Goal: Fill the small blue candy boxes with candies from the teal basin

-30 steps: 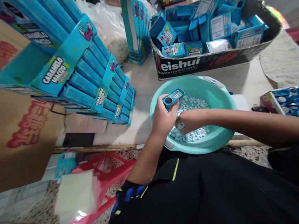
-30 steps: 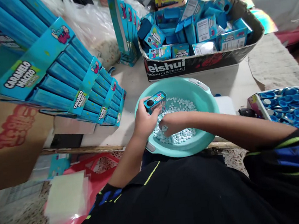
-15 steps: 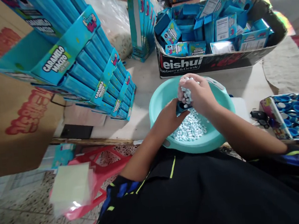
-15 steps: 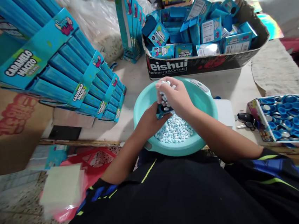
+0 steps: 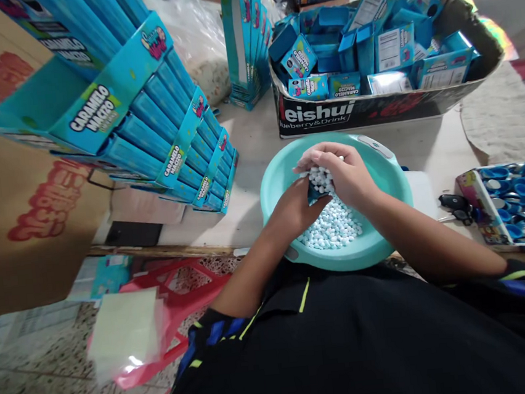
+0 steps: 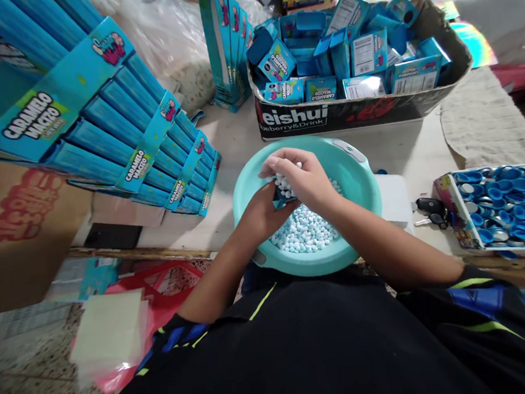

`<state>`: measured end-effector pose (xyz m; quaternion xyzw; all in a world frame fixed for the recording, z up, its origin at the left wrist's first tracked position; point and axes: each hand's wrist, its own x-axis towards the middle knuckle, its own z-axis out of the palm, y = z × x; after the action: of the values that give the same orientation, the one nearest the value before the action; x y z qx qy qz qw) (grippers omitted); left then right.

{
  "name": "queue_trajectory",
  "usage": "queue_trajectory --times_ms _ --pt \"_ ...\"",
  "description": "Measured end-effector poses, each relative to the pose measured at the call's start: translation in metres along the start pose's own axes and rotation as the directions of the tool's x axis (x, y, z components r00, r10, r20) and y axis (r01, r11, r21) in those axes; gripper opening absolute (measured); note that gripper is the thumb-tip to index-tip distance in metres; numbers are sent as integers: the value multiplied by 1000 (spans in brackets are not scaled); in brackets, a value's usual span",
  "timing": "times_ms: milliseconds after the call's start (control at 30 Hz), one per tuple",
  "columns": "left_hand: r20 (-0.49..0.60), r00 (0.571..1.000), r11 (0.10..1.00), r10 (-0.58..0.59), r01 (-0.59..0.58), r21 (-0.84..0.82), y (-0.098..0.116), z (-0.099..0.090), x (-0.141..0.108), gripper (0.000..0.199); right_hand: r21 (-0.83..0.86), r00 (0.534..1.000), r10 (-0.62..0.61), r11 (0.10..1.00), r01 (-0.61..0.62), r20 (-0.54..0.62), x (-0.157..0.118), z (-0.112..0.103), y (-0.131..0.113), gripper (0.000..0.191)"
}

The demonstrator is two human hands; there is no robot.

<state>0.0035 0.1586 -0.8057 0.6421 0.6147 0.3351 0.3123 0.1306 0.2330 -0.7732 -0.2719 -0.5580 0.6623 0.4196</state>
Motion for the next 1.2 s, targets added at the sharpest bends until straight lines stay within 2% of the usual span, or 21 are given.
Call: queue_trajectory --times_ms 67,133,233,333,400,467,533,567,633,700,767,800,867,933,967,1067,1200 --pt "-16 999 999 -47 47 8 2 0 0 45 22 998 -48 999 47 37 0 -2 1 33" --pt "-38 998 999 -44 43 -25 2 0 0 49 33 996 -60 998 58 63 0 -4 0 43" --pt "-81 996 997 -33 27 -78 0 -3 -2 47 -42 997 -47 998 50 56 -2 -9 -5 50" --pt "-162 985 991 -61 41 -128 -2 -5 -4 43 -199 997 -46 979 34 -58 -3 -26 -1 45" --pt "-231 971 985 -65 25 -170 -4 -6 -6 41 -338 988 -53 941 2 -142 -3 -44 12 42" --pt "-289 955 978 -62 1 -207 -6 -6 -8 41 -520 991 -2 852 -68 -134 -4 -64 31 42" --pt "-329 942 972 -62 -19 -236 -8 -6 -10 40 -710 980 185 680 -181 -73 -6 -79 53 47" --pt "-342 938 968 -62 -27 -250 -8 -6 -10 39 -786 952 299 574 -229 -59 -8 -83 63 52" --pt "-357 931 958 -72 -35 -286 -9 -7 -11 37 -882 888 455 391 -262 -62 -16 -79 81 68" --pt "-362 927 943 -94 -33 -330 -9 -9 -10 37 -931 876 483 314 -187 -14 -27 -63 94 81" --pt "-370 922 929 -118 -29 -369 -9 -11 -9 38 -940 893 431 339 -26 131 -39 -42 104 85" --pt "-374 919 925 -126 -27 -379 -10 -11 -9 39 -922 886 396 379 82 241 -46 -31 108 83" --pt "-390 912 923 -124 -39 -383 -9 -13 -9 39 -831 814 334 474 292 476 -57 -14 114 73" --pt "-410 906 927 -103 -63 -371 -9 -13 -9 38 -737 734 294 548 396 613 -66 -5 120 62" --pt "-417 904 928 -93 -72 -365 -9 -14 -9 37 -717 723 282 567 404 630 -68 -4 122 59" --pt "-408 910 934 -77 -78 -349 -8 -13 -8 37 -737 765 268 569 365 585 -71 -4 126 52" --pt "-385 922 943 -45 -88 -322 -7 -12 -7 37 -721 748 309 620 309 587 -66 -3 127 47"
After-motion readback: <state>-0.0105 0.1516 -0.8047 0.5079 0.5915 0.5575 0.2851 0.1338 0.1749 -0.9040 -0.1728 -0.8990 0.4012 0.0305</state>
